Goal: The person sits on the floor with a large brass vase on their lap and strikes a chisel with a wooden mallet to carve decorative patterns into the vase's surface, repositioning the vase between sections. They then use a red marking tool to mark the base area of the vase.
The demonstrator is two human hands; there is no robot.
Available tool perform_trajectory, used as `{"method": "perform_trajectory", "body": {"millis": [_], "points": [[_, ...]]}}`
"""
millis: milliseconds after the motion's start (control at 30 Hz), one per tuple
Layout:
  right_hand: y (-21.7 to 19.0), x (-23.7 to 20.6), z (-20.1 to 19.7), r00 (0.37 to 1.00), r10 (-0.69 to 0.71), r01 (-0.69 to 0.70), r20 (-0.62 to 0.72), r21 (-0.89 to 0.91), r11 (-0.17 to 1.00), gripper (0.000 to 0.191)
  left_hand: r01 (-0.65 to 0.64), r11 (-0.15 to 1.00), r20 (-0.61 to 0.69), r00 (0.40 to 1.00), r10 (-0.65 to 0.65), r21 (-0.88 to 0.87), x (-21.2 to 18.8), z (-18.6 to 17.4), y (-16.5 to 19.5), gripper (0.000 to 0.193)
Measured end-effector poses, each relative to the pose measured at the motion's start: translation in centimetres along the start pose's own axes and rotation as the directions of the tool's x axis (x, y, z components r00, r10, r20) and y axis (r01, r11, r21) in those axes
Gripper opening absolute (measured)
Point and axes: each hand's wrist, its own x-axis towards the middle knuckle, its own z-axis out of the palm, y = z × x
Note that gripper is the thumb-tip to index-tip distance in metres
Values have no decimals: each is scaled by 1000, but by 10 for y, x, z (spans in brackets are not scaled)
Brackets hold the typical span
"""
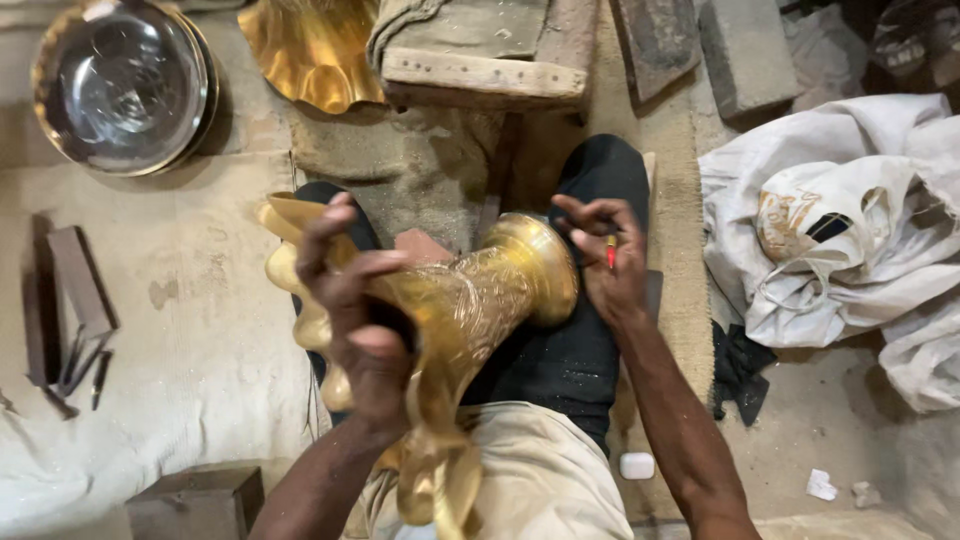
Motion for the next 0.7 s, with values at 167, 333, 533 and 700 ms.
{"method": "perform_trajectory", "body": {"millis": [167, 333, 533, 700], "points": [[-21, -2, -18, 987, -107, 64, -119, -320, 945, 34, -42, 999, 86, 996, 39, 34, 5, -12, -23, 66], [-30, -11, -24, 988, 32, -101, -149, -483, 870, 40, -136, 982, 242, 965, 101, 132, 7, -31, -37, 62], [-33, 6, -10, 984, 157, -179, -90, -602, 778, 16, -290, 952, 499, 842, 205, 99, 22, -50, -43, 71], [-17, 41, -9, 964, 266, -204, 3, -632, 748, 23, -461, 870, 750, 634, 187, 173, 33, -75, -48, 68]]}}
